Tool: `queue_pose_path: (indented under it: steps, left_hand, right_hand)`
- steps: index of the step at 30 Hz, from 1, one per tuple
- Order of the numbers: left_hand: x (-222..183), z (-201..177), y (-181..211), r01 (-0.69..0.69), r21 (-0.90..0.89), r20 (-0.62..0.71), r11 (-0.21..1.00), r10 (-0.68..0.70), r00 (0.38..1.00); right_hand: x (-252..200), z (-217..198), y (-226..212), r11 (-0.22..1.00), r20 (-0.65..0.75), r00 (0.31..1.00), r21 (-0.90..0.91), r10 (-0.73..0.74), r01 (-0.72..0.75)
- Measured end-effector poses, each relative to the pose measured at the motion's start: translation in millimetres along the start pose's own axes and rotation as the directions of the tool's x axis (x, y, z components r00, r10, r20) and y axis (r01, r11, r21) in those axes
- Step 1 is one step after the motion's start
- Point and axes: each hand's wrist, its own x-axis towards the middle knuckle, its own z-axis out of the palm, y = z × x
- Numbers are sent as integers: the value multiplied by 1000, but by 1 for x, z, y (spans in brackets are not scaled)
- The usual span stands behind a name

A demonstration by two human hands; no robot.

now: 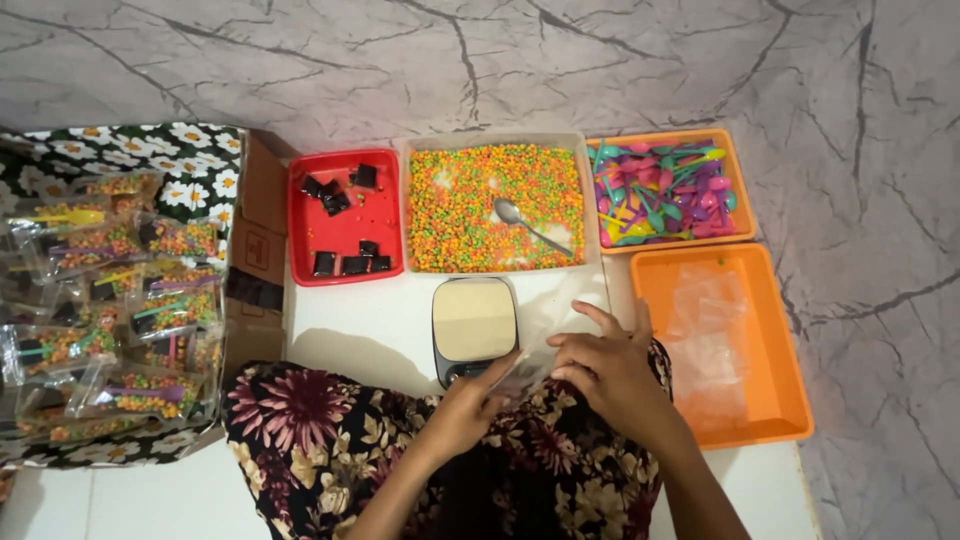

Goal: Packaging small colorful items into plastic bags, weighing them on a digital scale, and organizing them in a box.

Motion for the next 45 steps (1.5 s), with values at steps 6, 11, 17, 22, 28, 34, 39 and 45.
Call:
queue_pose_path:
  steps: [6, 11, 17, 22, 28, 34, 39, 45]
  left_hand:
    - [2, -3, -15, 116, -48, 226, 992, -103, 969]
    - [10, -15, -22, 90, -544, 403, 834, 166, 900]
    - [12, -7, -41, 268, -521, 423, 811, -28, 906]
    - [20, -11, -19, 282, -558, 463, 781, 11, 886]
    - [35, -11, -28, 251, -541, 450, 803, 23, 893]
    - [56, -23, -13, 163, -366, 472, 916, 32, 881]
    - [82, -16, -24, 152, -313, 399, 937, -15, 917]
    - [118, 1, -9, 140, -241, 157, 960, -104, 982]
  right_hand:
    - [-3, -4, -15, 989, 9, 990, -55, -139, 139]
    - [-8, 15, -24, 963, 9, 963, 19, -268, 268]
    - [-7, 20, -22, 928, -70, 933, 103, -354, 359]
    - [-3, 14, -23, 918, -102, 929, 150, -356, 368]
    - [3, 15, -12, 921, -117, 924, 99, -364, 376]
    - [10, 11, 15, 938, 117, 933, 105, -342, 331]
    - [23, 6, 35, 947, 155, 935, 75, -320, 312]
    - [38, 17, 139, 782, -68, 987, 619, 144, -71]
